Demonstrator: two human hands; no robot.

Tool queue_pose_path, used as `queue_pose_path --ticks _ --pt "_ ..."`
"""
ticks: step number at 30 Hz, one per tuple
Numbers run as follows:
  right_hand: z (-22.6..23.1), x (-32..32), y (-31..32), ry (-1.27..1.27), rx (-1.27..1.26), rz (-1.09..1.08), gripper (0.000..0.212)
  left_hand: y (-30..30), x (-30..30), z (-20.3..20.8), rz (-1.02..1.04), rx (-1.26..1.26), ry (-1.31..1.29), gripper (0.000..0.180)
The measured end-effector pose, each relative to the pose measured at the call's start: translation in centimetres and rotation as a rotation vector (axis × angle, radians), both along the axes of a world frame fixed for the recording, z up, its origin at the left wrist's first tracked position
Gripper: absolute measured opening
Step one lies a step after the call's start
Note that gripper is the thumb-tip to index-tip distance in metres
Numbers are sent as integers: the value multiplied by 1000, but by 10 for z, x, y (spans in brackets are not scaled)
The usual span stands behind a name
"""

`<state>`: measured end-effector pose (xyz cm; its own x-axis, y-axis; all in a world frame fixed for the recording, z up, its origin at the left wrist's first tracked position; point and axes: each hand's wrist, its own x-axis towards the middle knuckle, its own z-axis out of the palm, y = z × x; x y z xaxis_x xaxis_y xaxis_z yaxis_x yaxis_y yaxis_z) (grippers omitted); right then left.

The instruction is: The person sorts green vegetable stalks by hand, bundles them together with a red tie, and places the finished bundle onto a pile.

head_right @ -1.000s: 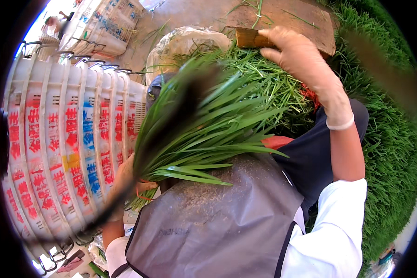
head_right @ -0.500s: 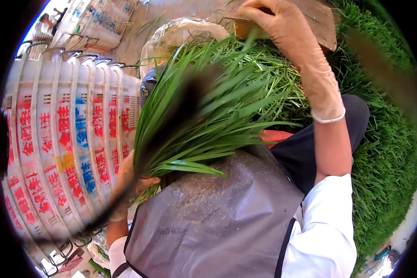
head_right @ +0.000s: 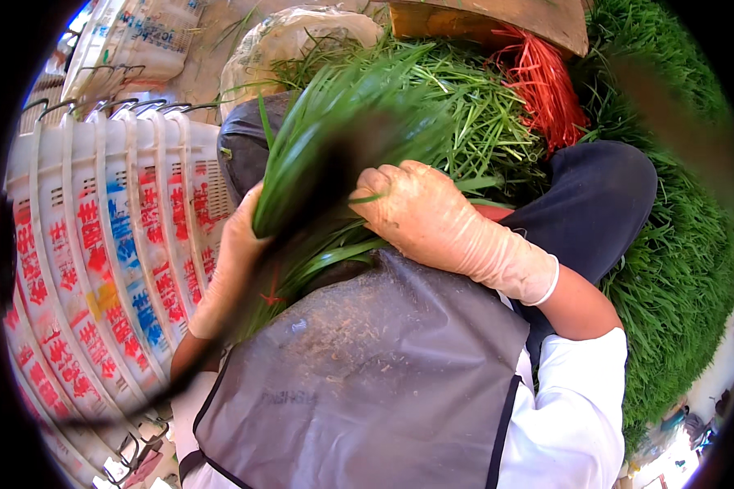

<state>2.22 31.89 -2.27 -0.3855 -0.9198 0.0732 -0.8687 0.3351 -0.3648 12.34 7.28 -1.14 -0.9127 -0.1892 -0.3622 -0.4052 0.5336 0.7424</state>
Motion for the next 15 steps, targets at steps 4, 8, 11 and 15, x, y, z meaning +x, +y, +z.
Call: queue_pose_path --ticks 4,8,11,15 --pt "-3 -4 22 -136 116 -5 13 -16 -2 -1 417 555 -45 33" --pt "21 -29 46 -252 -5 -74 28 -10 3 2 451 503 16 31" --pt "60 -43 33 161 -242 -399 27 -5 7 2 471 496 58 30" --pt "63 -34 -10 125 -438 -167 25 -2 13 1 461 434 101 27"
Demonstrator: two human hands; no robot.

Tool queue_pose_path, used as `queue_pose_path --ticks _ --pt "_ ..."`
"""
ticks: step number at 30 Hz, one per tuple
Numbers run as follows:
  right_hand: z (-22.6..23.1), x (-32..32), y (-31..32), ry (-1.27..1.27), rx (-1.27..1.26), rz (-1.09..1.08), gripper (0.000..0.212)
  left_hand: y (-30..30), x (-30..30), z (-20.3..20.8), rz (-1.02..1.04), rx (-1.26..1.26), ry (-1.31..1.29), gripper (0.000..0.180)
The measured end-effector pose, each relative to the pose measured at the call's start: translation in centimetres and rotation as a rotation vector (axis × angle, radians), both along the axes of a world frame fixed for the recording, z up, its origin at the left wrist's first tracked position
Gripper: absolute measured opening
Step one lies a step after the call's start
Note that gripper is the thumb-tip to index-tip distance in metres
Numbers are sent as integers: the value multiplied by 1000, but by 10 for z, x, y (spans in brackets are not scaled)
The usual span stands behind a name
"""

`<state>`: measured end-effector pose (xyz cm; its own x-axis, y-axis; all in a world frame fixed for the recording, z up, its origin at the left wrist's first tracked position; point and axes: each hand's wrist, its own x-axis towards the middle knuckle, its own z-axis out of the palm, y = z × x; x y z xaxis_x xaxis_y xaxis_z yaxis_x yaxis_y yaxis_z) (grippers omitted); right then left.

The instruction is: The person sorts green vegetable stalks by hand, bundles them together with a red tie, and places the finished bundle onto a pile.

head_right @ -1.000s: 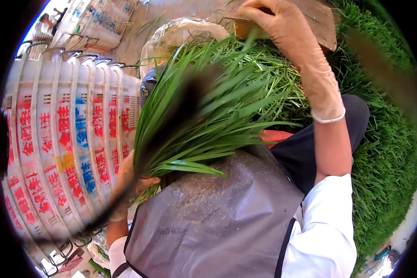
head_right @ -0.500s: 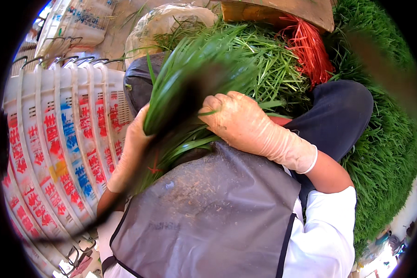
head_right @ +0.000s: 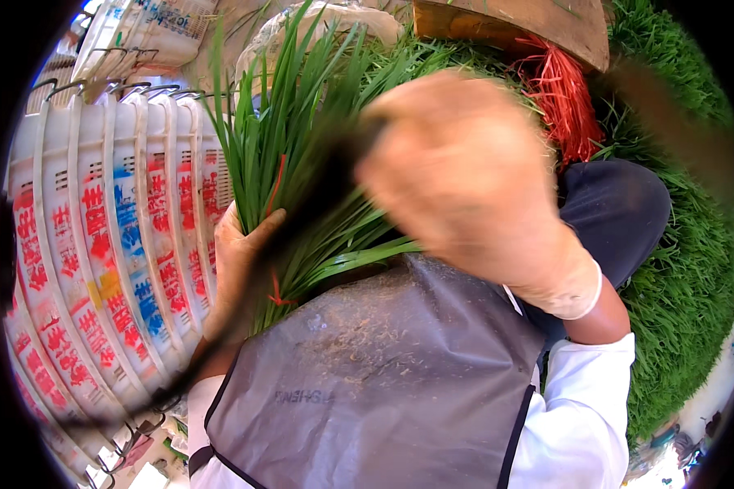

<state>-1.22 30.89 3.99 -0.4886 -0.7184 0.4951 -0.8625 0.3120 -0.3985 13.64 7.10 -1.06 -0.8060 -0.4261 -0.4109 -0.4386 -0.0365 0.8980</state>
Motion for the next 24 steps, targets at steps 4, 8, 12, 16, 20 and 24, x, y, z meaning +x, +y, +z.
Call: queue_pose_path --ticks 4,8,12,16,20,24 --pt "-26 8 -39 151 307 125 18 2 -1 5 -10 -39 38 25" --pt "-33 -2 -28 -11 14 49 12 -1 6 3 14 -65 42 25" --pt "-18 -4 -28 94 104 2 25 -2 11 1 36 -99 54 25" --pt "-23 14 -46 163 467 100 26 -2 9 2 -14 -163 47 24" --pt "-31 14 -39 8 263 169 10 -5 7 5 -39 -195 59 24" --pt "-28 -18 -13 -76 84 -149 18 -9 12 3 -2 -200 84 24"
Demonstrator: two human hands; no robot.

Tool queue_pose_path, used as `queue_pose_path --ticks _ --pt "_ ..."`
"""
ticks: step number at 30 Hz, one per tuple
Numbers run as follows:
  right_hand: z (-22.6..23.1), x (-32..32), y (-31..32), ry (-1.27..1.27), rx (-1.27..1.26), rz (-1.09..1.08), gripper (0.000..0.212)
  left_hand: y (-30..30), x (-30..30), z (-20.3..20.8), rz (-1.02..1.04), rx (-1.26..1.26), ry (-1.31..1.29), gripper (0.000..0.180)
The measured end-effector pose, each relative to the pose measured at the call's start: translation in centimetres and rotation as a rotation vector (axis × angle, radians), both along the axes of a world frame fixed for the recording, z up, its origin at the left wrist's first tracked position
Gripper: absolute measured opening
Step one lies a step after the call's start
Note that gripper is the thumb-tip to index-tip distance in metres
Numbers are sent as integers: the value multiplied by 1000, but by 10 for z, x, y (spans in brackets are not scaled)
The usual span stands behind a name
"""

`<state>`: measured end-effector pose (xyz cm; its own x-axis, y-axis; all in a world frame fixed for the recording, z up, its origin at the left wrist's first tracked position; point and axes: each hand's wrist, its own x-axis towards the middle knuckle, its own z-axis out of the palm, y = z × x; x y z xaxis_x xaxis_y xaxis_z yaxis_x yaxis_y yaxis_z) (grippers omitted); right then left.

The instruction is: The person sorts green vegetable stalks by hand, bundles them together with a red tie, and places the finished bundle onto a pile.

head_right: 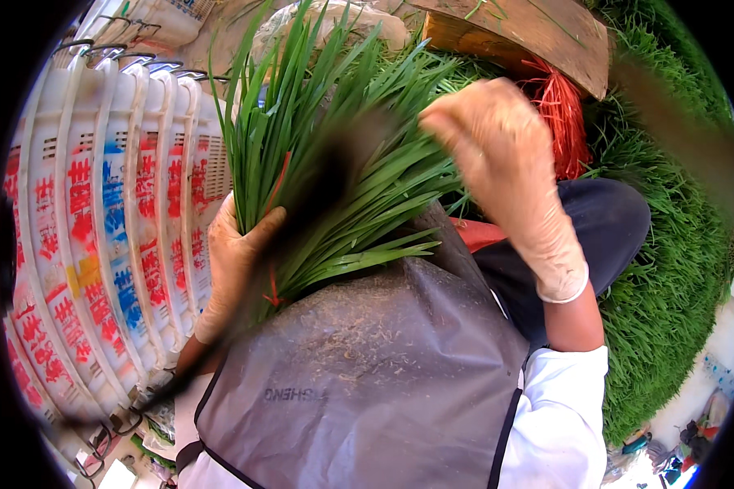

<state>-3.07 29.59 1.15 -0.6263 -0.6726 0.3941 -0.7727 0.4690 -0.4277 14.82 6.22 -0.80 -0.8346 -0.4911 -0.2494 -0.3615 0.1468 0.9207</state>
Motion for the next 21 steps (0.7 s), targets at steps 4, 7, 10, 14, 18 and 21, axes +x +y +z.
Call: queue_pose_path --ticks 4,7,10,14,18,21 --pt "20 5 -8 115 133 40 32 1 -6 8 -51 -110 -78 25" --pt "13 28 -27 197 239 274 34 1 -4 4 -35 -51 -36 24" --pt "-9 28 -20 102 243 408 25 4 -6 1 -23 12 -2 23" --pt "10 -14 -2 111 22 -61 18 -2 -6 4 -24 46 -50 37" --pt "8 -8 5 294 94 -77 34 -4 -7 -3 -144 -372 69 58" --pt "12 42 -34 101 227 341 43 -3 -20 -8 -272 -635 -34 59"
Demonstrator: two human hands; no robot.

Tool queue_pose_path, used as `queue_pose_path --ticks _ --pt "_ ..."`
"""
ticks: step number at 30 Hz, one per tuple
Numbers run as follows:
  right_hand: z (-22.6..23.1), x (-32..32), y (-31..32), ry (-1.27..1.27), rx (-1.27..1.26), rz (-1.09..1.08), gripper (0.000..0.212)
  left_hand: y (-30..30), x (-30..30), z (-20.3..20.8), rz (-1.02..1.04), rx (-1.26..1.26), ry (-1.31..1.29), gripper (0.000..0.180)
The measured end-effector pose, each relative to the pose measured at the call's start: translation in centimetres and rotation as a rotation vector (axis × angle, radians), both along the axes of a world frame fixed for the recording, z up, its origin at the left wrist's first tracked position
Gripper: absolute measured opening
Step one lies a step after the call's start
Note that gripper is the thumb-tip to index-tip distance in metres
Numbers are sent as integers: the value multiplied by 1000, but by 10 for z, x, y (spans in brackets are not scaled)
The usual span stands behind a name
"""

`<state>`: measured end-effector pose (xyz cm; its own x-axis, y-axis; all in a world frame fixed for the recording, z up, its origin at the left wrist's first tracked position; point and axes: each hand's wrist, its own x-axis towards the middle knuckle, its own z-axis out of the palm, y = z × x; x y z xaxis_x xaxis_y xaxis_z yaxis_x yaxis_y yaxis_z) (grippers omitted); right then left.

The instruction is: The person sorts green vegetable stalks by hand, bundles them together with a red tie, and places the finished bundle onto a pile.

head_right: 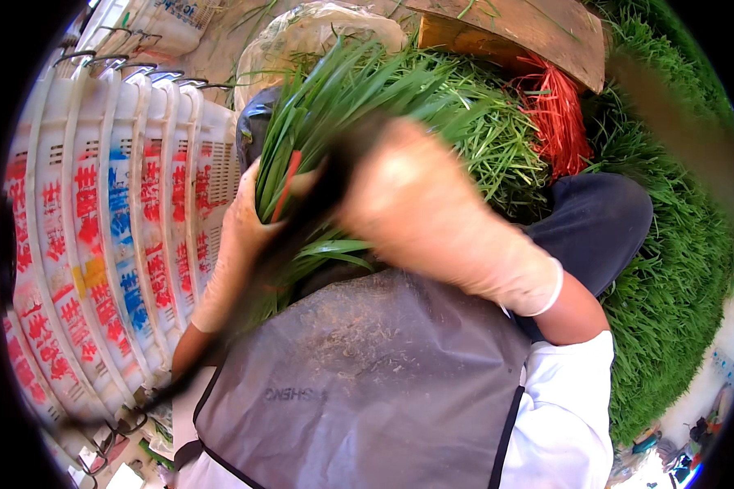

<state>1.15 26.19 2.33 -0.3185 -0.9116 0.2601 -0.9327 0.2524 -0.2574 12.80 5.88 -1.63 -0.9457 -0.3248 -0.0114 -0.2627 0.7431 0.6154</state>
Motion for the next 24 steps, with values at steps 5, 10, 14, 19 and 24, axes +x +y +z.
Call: queue_pose_path --ticks 5,10,14,19,24 --pt "-43 27 -3 28 327 44 44 -33 -9 -8 277 726 -123 37" --pt "-59 -12 39 63 116 -62 14 -27 -2 1 399 886 10 30" --pt "-61 -69 91 195 738 -518 40 -15 3 9 386 874 25 29" --pt "14 -54 42 4 -33 -261 40 -9 2 12 342 897 23 38" --pt "-7 -97 58 24 -101 -418 36 9 0 19 -109 259 19 91"
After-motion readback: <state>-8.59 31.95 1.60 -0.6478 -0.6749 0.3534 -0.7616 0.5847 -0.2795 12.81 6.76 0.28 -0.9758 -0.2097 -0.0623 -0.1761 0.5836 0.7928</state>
